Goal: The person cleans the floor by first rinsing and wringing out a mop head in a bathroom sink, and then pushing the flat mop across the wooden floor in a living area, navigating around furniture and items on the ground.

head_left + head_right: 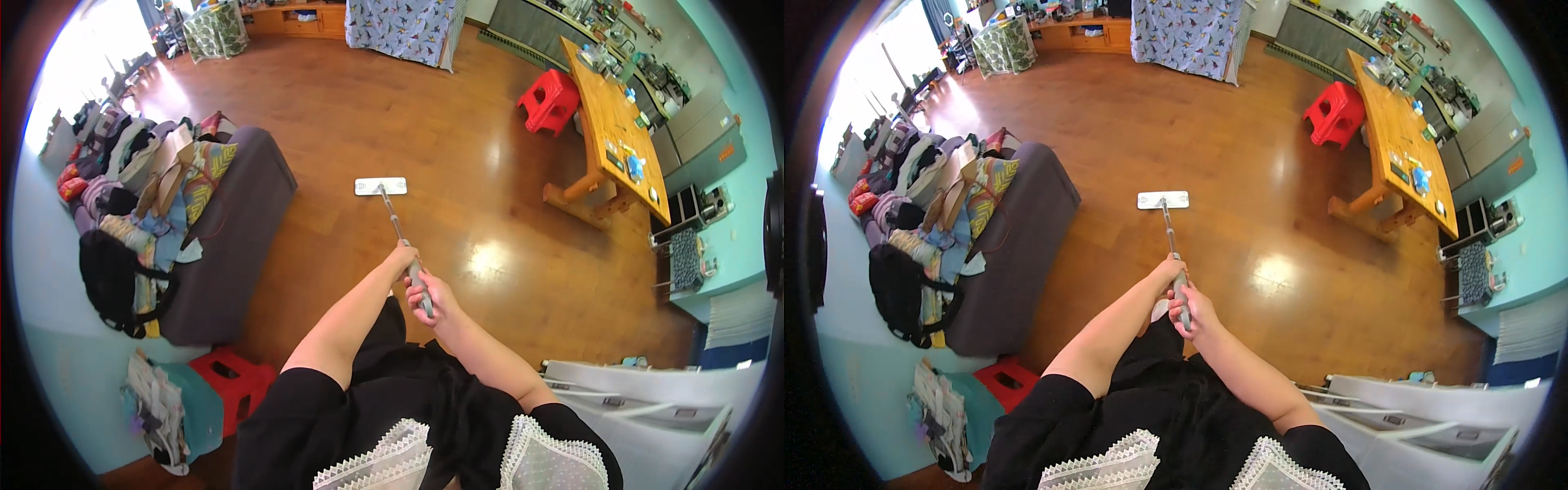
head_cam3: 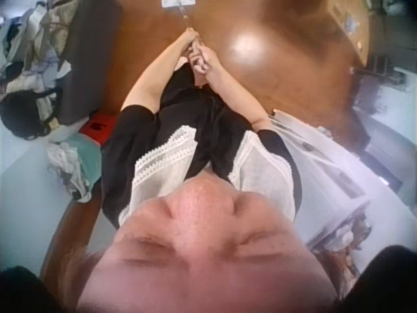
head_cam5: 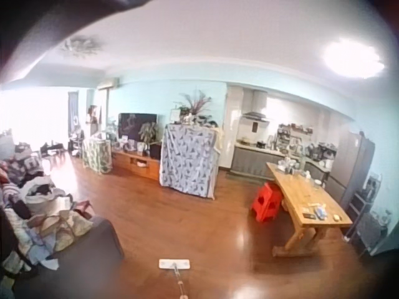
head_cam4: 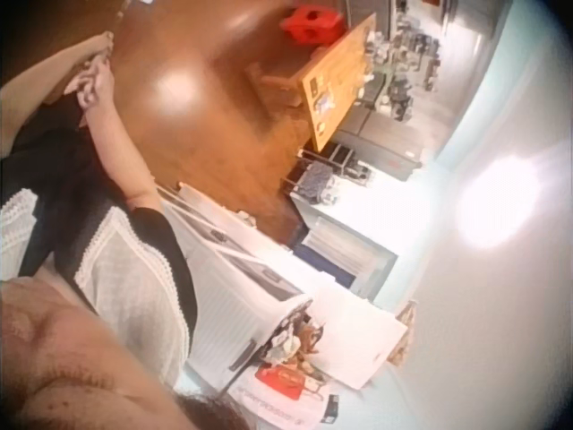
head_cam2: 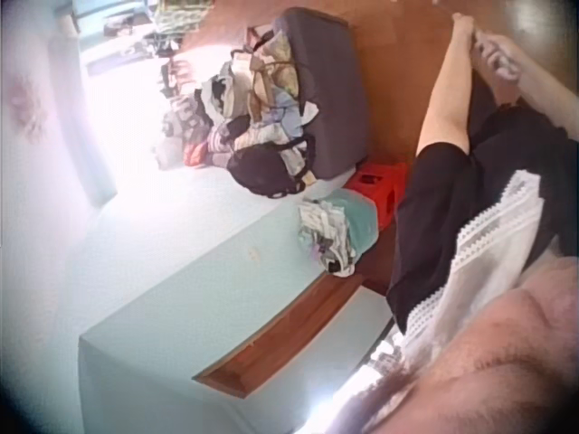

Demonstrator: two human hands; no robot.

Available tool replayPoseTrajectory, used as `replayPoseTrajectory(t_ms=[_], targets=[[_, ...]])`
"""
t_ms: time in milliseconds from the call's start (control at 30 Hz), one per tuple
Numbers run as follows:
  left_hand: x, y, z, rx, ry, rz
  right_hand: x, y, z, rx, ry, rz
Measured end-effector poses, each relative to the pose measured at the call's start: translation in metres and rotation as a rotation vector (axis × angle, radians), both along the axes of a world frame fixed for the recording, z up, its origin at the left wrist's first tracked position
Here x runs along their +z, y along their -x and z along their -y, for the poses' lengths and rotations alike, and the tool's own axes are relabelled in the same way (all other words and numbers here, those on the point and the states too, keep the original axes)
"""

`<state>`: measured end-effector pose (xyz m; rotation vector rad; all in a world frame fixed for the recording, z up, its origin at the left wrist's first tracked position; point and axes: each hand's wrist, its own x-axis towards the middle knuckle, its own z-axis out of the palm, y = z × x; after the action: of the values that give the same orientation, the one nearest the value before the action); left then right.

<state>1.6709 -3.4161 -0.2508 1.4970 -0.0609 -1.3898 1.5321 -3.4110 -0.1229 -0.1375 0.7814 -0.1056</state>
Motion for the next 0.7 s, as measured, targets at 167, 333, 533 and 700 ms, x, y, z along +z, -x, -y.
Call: replayPoseTrajectory(t_ms=[167,333,533,700], targets=[[0.005,-0.087,0.082,0.026,-0.059,0.024,0.008,-0.087,0.078,-0.005,0.004,-0.042],[0.012,-0.155,0.150,-0.059,-0.077,-0.044,0.002,-0.154,0.147,-0.045,0.008,-0.043],[0.009,-0.232,0.246,0.004,-0.046,0.012,-0.011,-0.232,0.248,-0.001,0.052,-0.058],[-0.003,-0.313,0.337,0.050,0.023,-0.012,-0.024,-0.312,0.347,0.074,0.075,-0.024]])
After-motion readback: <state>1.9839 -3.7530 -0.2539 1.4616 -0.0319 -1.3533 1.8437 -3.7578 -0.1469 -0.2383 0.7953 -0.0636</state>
